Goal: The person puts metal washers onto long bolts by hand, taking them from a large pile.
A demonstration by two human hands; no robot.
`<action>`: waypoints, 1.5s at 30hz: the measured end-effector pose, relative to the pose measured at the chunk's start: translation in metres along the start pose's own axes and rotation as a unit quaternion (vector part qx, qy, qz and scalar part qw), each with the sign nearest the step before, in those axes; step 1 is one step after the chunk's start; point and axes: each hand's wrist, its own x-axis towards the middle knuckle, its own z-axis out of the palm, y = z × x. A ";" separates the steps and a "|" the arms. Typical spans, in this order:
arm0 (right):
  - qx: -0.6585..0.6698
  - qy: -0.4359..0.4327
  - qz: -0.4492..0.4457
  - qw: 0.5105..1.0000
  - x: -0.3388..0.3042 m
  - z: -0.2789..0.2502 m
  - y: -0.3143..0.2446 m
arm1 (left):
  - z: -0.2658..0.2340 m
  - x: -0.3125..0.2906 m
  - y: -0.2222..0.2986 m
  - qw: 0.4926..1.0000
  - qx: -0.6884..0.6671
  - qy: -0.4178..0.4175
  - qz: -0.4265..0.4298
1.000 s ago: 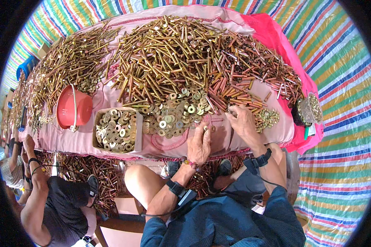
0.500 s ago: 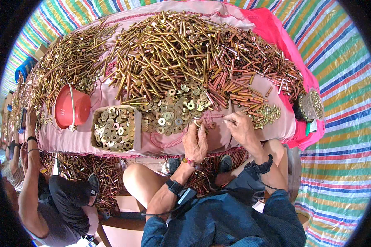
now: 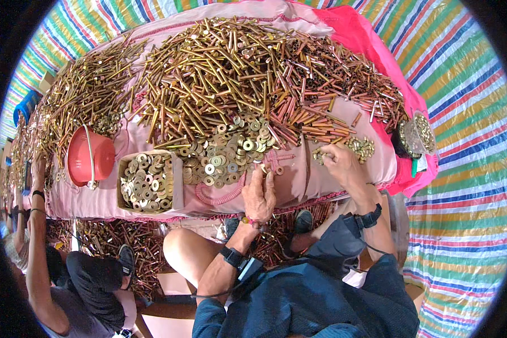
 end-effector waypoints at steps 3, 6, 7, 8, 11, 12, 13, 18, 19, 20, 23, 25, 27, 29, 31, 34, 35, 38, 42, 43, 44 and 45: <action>-0.045 0.008 -0.041 0.998 0.010 0.002 0.003 | 0.000 0.001 0.002 0.999 0.020 0.005 0.031; -0.091 0.026 -0.034 0.995 0.015 -0.005 0.006 | -0.002 0.001 0.003 1.000 0.021 -0.004 0.015; -0.114 0.023 -0.014 0.993 0.016 -0.009 0.007 | -0.003 0.001 0.003 0.999 0.029 -0.011 0.015; -0.114 0.023 -0.014 0.993 0.015 -0.010 0.011 | -0.003 0.002 0.003 0.999 0.038 -0.018 0.016; -0.164 0.000 -0.043 0.986 0.015 -0.011 0.028 | -0.002 0.001 0.003 0.999 0.033 -0.008 0.021; -0.174 -0.029 -0.047 0.983 0.017 -0.012 0.032 | -0.001 0.001 0.003 0.999 0.033 -0.008 0.021; -0.185 -0.059 -0.050 0.980 0.019 -0.012 0.036 | -0.001 0.001 0.003 0.999 0.027 -0.007 0.019; -0.163 -0.037 -0.105 0.980 0.031 -0.016 0.043 | 0.000 0.001 0.004 1.000 0.014 -0.003 0.008; -0.147 -0.021 -0.105 0.983 0.034 -0.018 0.040 | 0.001 0.002 0.005 1.000 0.016 0.006 0.026; -0.146 -0.023 -0.106 0.983 0.035 -0.019 0.037 | 0.001 0.002 0.006 0.999 0.018 0.015 0.044; 0.090 0.009 0.016 0.996 0.035 -0.023 0.028 | -0.001 0.004 0.010 0.999 0.017 -0.001 0.037; 0.321 -0.007 0.062 0.945 0.036 -0.023 0.021 | -0.002 0.003 0.008 0.999 0.032 -0.005 0.032; 0.367 0.014 0.065 0.928 0.031 -0.023 -0.001 | -0.003 0.002 0.007 0.998 0.049 -0.009 0.026; 0.413 0.036 0.069 0.908 0.025 -0.012 -0.021 | 0.000 0.002 0.007 1.000 0.009 -0.009 0.015; 0.470 0.061 0.044 0.880 0.019 0.002 -0.033 | 0.001 0.002 0.007 1.000 0.000 0.003 0.022; 0.450 0.032 0.012 0.893 0.009 0.024 -0.033 | 0.003 0.002 0.001 0.999 -0.004 -0.005 0.044; 0.423 0.015 -0.001 0.906 0.006 0.032 -0.031 | 0.004 0.002 -0.001 0.999 -0.003 -0.004 0.043; 0.274 -0.016 -0.004 0.962 -0.006 0.039 -0.018 | 0.004 0.004 -0.002 0.994 -0.006 0.026 0.102; 0.097 -0.033 -0.060 0.993 -0.010 0.019 -0.025 | 0.002 0.001 0.000 0.999 -0.011 0.004 0.044; 0.024 -0.041 -0.113 0.993 -0.010 0.016 -0.026 | 0.001 0.001 0.000 0.999 0.002 0.000 0.037; 0.024 -0.041 -0.113 0.992 -0.011 0.015 -0.028 | 0.001 0.001 0.001 0.999 0.002 0.000 0.037; -0.026 -0.046 -0.142 0.988 -0.012 0.015 -0.031 | 0.001 0.002 0.001 0.999 -0.008 -0.001 0.038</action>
